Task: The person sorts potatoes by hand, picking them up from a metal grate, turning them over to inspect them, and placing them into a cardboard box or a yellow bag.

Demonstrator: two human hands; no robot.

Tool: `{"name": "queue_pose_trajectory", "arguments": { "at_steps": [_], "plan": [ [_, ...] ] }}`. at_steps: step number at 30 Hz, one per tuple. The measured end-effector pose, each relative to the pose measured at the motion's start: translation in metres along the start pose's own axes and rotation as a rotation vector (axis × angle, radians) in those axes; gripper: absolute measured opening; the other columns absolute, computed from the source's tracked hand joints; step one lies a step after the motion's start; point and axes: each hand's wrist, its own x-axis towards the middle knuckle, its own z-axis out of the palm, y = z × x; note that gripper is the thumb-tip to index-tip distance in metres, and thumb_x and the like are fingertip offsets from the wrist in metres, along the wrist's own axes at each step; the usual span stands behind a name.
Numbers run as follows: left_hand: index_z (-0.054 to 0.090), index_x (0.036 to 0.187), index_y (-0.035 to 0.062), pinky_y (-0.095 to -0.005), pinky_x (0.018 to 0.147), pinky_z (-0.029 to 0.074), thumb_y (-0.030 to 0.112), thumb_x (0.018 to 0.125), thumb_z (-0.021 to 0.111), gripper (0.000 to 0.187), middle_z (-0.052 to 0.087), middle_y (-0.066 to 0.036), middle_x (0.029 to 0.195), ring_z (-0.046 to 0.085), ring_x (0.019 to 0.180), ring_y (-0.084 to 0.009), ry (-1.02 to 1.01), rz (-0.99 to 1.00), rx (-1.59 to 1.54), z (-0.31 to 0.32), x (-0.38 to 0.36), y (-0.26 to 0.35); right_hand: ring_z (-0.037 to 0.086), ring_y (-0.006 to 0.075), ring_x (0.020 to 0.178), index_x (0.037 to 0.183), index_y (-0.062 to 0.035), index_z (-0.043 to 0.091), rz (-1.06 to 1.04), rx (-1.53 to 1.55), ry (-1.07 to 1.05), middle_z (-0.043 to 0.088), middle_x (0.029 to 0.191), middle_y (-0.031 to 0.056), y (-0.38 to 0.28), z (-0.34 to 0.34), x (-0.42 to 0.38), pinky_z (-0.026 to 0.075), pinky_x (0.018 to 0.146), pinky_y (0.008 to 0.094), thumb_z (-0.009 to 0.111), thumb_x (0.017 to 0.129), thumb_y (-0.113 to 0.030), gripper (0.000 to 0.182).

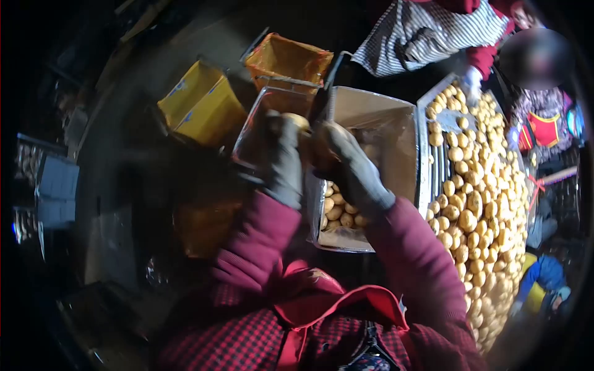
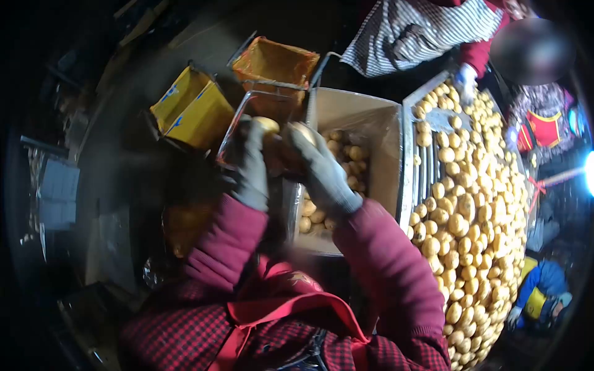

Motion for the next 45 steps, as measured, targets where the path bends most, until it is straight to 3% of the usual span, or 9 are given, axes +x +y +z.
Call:
{"name": "queue_pose_trajectory", "arguments": {
  "at_steps": [6, 7, 10, 18, 21, 26, 32, 40, 45],
  "plan": [
    [0.031, 0.164, 0.0201, -0.0415, 0.122, 0.030, 0.028, 0.106, 0.059, 0.064, 0.038, -0.007, 0.161, 0.040, 0.145, -0.0215, -0.235, -0.028, 0.237, -0.084, 0.083, -0.132, 0.061, 0.0107, 0.098, 0.150, -0.0082, 0.050, -0.064, -0.319, -0.019, 0.066, 0.115, 0.0064, 0.024, -0.012, -0.027, 0.054, 0.085, 0.0288, 0.071, 0.101, -0.030, 0.058],
    [0.033, 0.163, 0.0232, -0.0429, 0.120, 0.032, 0.027, 0.106, 0.059, 0.062, 0.040, -0.006, 0.160, 0.041, 0.144, -0.0211, -0.104, -0.292, -0.108, -0.067, 0.048, -0.085, 0.065, 0.0155, 0.106, 0.149, -0.0128, 0.053, -0.159, -0.425, 0.037, 0.069, 0.118, 0.0099, 0.038, -0.026, -0.045, 0.054, 0.095, 0.0329, 0.071, 0.100, -0.032, 0.055],
    [0.041, 0.155, 0.0067, -0.0393, 0.116, 0.039, 0.018, 0.107, 0.058, 0.053, 0.045, -0.015, 0.155, 0.046, 0.140, -0.0269, -0.219, 0.152, 0.077, -0.035, -0.017, -0.092, 0.066, 0.0232, 0.119, 0.149, -0.0165, 0.055, -0.133, -0.552, 0.261, 0.069, 0.129, 0.0160, 0.042, -0.057, -0.118, 0.051, 0.104, 0.0357, 0.071, 0.098, -0.035, 0.057],
    [0.051, 0.148, 0.0040, -0.0376, 0.112, 0.042, 0.024, 0.104, 0.064, 0.050, 0.055, -0.011, 0.145, 0.052, 0.132, -0.0210, -0.173, -0.129, -0.069, 0.020, -0.011, -0.082, 0.062, 0.0130, 0.117, 0.141, -0.0033, 0.061, -0.235, -0.264, 0.687, 0.068, 0.130, 0.0068, 0.052, -0.139, -0.276, 0.049, 0.102, 0.0286, 0.063, 0.106, -0.019, 0.039],
    [0.049, 0.149, 0.0005, -0.0383, 0.110, 0.044, 0.017, 0.106, 0.058, 0.047, 0.055, -0.018, 0.145, 0.054, 0.130, -0.0245, -0.173, 0.205, 0.097, 0.036, -0.004, -0.068, 0.062, 0.0141, 0.120, 0.141, -0.0010, 0.061, -0.303, -0.151, 0.789, 0.068, 0.130, 0.0082, 0.057, -0.156, -0.313, 0.049, 0.103, 0.0293, 0.063, 0.105, -0.015, 0.038],
    [0.053, 0.145, 0.0004, -0.0437, 0.113, 0.042, 0.013, 0.092, 0.072, 0.058, 0.059, -0.017, 0.138, 0.056, 0.129, -0.0345, -0.879, 0.805, 0.201, 0.164, -0.122, 0.000, 0.065, 0.0145, 0.116, 0.139, 0.0009, 0.062, -0.383, -0.326, 0.924, 0.070, 0.127, 0.0097, 0.051, -0.165, -0.340, 0.052, 0.102, 0.0297, 0.063, 0.104, -0.012, 0.038],
    [0.044, 0.155, 0.0161, -0.0550, 0.117, 0.031, 0.046, 0.091, 0.066, 0.074, 0.042, -0.024, 0.156, 0.043, 0.141, -0.0435, -1.135, 1.171, 0.544, 0.334, -0.232, -0.017, 0.066, 0.0126, 0.109, 0.137, -0.0007, 0.064, -0.440, -0.355, 1.008, 0.072, 0.123, 0.0085, 0.065, -0.185, -0.380, 0.055, 0.093, 0.0283, 0.064, 0.102, -0.010, 0.037],
    [0.062, 0.138, 0.0146, -0.0464, 0.118, 0.040, 0.038, 0.069, 0.082, 0.076, 0.048, -0.018, 0.152, 0.044, 0.141, -0.0395, -1.530, 0.851, 0.778, 0.438, -0.203, -0.017, 0.060, 0.0331, 0.130, 0.144, -0.0079, 0.058, -0.401, -0.963, 1.161, 0.063, 0.139, 0.0178, 0.009, -0.232, -0.404, 0.047, 0.111, 0.0427, 0.072, 0.095, -0.029, 0.055],
    [0.067, 0.126, 0.0187, -0.0442, 0.111, 0.046, 0.027, 0.084, 0.072, 0.043, 0.060, -0.016, 0.134, 0.056, 0.128, -0.0381, -1.347, 0.853, 0.766, 0.438, -0.205, -0.030, 0.046, 0.0432, 0.138, 0.152, -0.0224, 0.052, -0.355, -1.597, 1.097, 0.046, 0.154, 0.0191, -0.049, -0.309, -0.330, 0.048, 0.106, 0.0543, 0.073, 0.090, -0.044, 0.070]
  ]
}}
